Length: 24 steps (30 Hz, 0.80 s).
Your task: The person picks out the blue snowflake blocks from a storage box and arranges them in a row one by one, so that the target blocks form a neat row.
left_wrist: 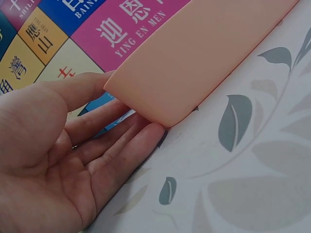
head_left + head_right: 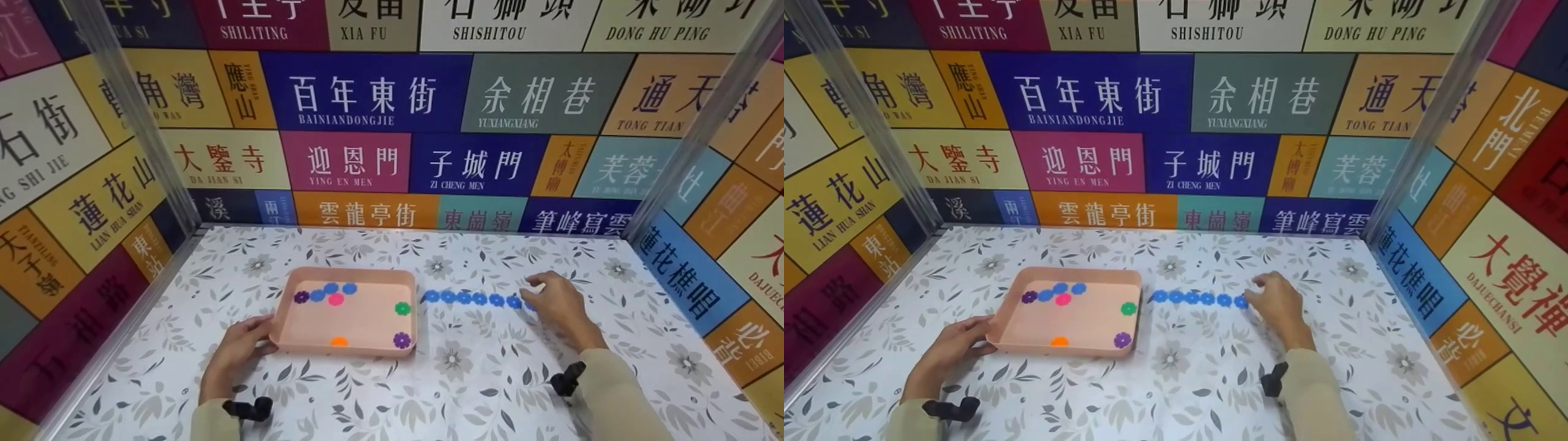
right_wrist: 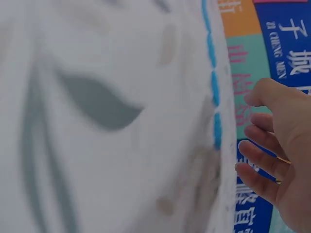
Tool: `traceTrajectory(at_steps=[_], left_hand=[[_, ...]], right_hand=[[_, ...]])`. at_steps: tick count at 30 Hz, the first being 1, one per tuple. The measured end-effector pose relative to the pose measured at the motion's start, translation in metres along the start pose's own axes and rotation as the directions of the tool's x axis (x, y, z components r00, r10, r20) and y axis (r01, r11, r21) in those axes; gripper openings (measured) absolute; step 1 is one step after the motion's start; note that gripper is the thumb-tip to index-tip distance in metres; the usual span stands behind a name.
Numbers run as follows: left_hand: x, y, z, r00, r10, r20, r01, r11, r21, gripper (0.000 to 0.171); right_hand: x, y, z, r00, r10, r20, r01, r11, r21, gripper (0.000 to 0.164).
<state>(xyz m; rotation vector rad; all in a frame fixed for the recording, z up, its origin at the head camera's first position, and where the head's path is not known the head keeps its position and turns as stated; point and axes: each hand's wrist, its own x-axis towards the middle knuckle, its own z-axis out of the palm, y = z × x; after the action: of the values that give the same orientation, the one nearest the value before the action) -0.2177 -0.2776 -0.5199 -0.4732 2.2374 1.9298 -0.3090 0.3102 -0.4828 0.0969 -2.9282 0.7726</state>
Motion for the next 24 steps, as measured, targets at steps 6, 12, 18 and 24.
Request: traceTrajectory(at_steps=[6, 12, 18, 24], left_hand=[[-0.001, -0.001, 0.000, 1.000, 0.025, -0.005, -0.024, 0.999, 0.023, 0.060], [-0.001, 0.001, -0.001, 1.000, 0.024, 0.009, -0.024, 1.000, -0.005, 0.060], [-0.001, 0.000, -0.002, 1.000, 0.000, 0.014, 0.000, 1.000, -0.003, 0.060], [-0.001, 0.001, -0.002, 1.000, 0.002, 0.022, -0.003, 1.000, 0.011, 0.057]], right_hand=[[0.016, -0.040, -0.008, 0.996, -0.083, -0.036, 0.083, 0.997, -0.007, 0.041], [0.032, -0.084, -0.005, 0.987, -0.154, -0.045, 0.155, 0.988, 0.008, 0.038], [0.042, -0.131, 0.009, 0.977, -0.214, 0.000, 0.214, 0.977, 0.015, 0.036], [0.042, -0.173, 0.031, 0.952, -0.304, 0.034, 0.303, 0.953, 0.013, 0.034]])
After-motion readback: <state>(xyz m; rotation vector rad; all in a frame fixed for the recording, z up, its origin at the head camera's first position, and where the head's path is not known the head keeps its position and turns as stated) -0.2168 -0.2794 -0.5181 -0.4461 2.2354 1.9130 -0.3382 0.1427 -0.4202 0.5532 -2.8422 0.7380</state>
